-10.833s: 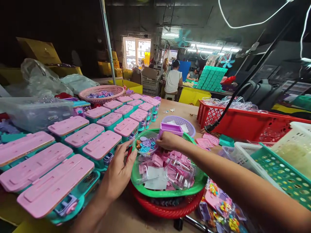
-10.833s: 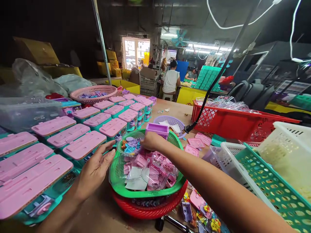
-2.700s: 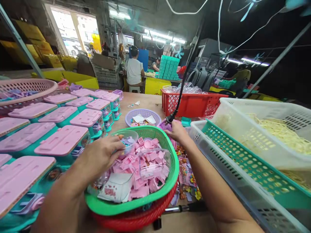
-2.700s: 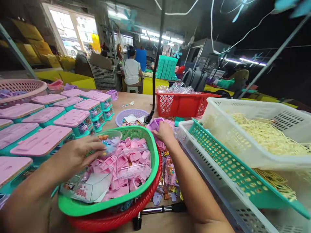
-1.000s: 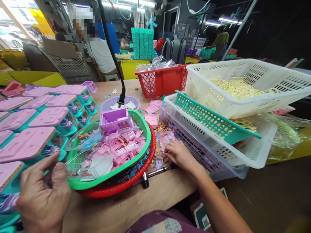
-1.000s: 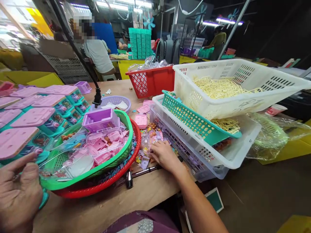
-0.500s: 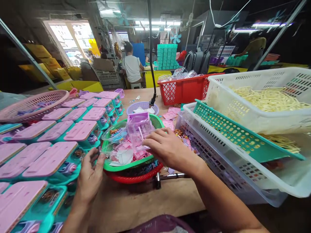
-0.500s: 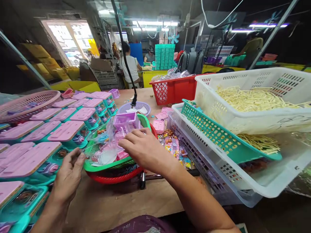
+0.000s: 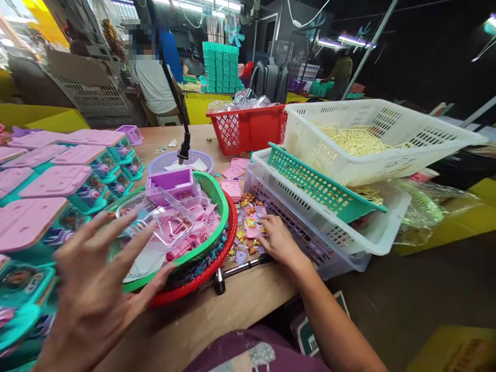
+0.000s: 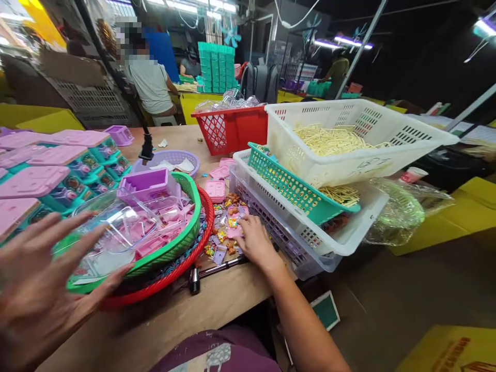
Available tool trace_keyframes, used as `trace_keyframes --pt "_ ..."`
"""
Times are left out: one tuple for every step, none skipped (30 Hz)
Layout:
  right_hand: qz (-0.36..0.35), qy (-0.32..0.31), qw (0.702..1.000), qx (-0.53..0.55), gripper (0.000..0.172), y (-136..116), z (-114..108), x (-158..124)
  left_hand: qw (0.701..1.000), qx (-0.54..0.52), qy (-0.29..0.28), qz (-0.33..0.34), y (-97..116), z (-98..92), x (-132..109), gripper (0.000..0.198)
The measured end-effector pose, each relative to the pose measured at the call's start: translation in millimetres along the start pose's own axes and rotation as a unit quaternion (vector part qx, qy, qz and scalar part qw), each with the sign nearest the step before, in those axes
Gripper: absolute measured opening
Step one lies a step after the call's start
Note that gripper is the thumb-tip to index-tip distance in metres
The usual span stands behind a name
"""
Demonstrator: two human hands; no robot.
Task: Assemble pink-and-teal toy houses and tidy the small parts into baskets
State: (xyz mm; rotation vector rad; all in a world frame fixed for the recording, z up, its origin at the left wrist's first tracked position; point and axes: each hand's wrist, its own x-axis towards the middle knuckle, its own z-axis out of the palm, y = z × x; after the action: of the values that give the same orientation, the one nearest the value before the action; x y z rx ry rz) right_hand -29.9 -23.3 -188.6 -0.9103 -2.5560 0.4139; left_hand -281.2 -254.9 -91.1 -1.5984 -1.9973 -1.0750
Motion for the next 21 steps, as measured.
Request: trace_keyframes --pt "0.015 -0.011 1.0 -0.022 0.033 -1 7 -3 0.997 0.015 -0.029 0.065 1 2.2 9 0.051" --pt "0.028 -0.014 0.999 -0.038 0.034 -2 12 -4 0.993 0.028 -0.046 0.106 1 3.8 17 0.039" --pt "0.035 -0.012 0.998 -0.048 0.032 -4 15 -5 0.991 0.035 -0.05 0.116 0 4.5 22 0.03" --pt "0.037 -0.007 0.998 -0.054 0.027 -6 17 -4 0.992 0.043 -0.047 0.105 -2 4.3 24 0.023" --pt "0.035 -0.002 0.998 -0.054 0.019 -8 18 -3 0.994 0.053 -0.041 0.088 -6 3.5 25 0.02" --pt "0.03 0.002 0.998 -0.049 0.012 -9 18 -1 0.995 0.061 -0.026 0.069 -10 2.2 24 0.018" --pt "0.026 0.007 0.999 -0.037 0.008 -9 18 1 0.997 0.067 -0.005 0.05 -15 1.0 22 0.018" --pt "0.021 0.012 1.0 -0.019 0.007 -9 18 2 0.997 0.071 0.012 0.036 -19 0.4 21 0.018" --pt "0.017 0.017 1.0 0.0 0.008 -8 19 4 0.997 0.075 0.018 0.031 -23 0.4 20 0.019" --pt "0.013 0.02 1.0 0.017 0.009 -8 20 5 0.996 0.077 0.013 0.03 -26 1.3 20 0.022" --pt "0.01 0.021 0.999 0.03 0.01 -8 21 5 0.996 0.08 -0.003 0.028 -28 2.8 20 0.026" --pt "0.007 0.021 0.999 0.039 0.009 -8 22 5 0.996 0.082 -0.025 0.021 -29 4.4 21 0.032" --pt "0.005 0.021 0.999 0.045 0.009 -9 22 5 0.995 0.086 -0.047 0.01 -28 5.8 23 0.037" --pt "0.004 0.026 0.998 0.051 0.009 -11 21 6 0.995 0.086 -0.056 -0.001 -26 6.5 25 0.041" --pt "0.001 0.035 0.997 0.063 0.009 -13 20 6 0.995 0.082 -0.057 -0.01 -23 6.0 27 0.042" --pt "-0.003 0.048 0.995 0.085 0.011 -16 17 7 0.996 0.073 -0.054 -0.015 -20 4.3 29 0.041" --pt "-0.009 0.061 0.991 0.117 0.014 -19 13 8 0.997 0.062 -0.047 -0.015 -16 1.6 30 0.04" --pt "-0.013 0.07 0.985 0.157 0.016 -24 8 10 0.998 0.05 -0.039 -0.012 -13 -1.7 29 0.039" --pt "-0.012 0.071 0.977 0.201 0.02 -30 3 13 0.999 0.044 -0.02 -0.012 -11 -5.0 27 0.038" --pt "-0.008 0.062 0.967 0.245 0.024 -37 -3 17 0.999 0.048 0.009 -0.023 -10 -7.8 23 0.038" --pt "0.0 0.045 0.958 0.283 0.029 -44 -8 22 0.996 0.06 0.048 -0.047 -12 -9.5 17 0.04"
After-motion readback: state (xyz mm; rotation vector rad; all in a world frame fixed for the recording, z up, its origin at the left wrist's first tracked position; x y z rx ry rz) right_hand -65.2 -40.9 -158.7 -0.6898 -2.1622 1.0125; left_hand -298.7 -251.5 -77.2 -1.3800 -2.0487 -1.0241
